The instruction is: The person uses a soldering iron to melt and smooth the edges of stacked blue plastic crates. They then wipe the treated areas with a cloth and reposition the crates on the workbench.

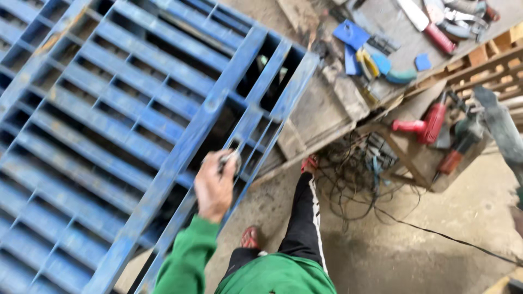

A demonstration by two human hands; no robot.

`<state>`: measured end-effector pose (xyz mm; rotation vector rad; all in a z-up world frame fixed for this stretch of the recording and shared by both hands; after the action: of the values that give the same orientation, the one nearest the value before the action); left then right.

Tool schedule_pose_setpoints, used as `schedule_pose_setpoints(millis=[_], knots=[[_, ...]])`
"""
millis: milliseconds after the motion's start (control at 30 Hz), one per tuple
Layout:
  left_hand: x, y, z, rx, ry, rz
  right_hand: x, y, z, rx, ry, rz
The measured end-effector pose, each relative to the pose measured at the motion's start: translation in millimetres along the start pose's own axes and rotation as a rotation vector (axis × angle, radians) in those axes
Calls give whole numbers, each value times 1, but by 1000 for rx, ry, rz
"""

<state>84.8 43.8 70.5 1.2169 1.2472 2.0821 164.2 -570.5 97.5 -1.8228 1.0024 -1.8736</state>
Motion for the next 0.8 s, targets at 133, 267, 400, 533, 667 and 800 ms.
schedule_pose_setpoints(millis=[133, 267, 400, 533, 667, 800], knots=[[-38, -13, 19, 275, 193, -262, -85, -53, 162, 323, -118, 184], [-119, 16, 69, 435, 161, -337, -182, -82, 297, 476, -40, -88], [-214, 35, 161, 610, 72, -541, -252, -105, 389, 415, -39, -137], [-313, 45, 265, 544, -12, -915, -283, -119, 427, 420, -73, -189], [-395, 23, 356, 483, -32, -905, -304, -110, 455, 363, -153, -188], [-460, -4, 402, 478, -107, -1143, -298, -93, 455, 515, -135, -321]])
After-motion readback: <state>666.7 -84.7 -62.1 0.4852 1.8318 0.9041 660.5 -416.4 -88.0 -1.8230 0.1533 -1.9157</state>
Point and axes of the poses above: each hand's wrist, its own z-axis towards the middle knuckle, its own x-axis out of the back of the hand, y = z × x, the point moved 9 cm from there along z, towards the middle knuckle, and after that the axes turned 2 degrees about -z, right-handed, at the moved point
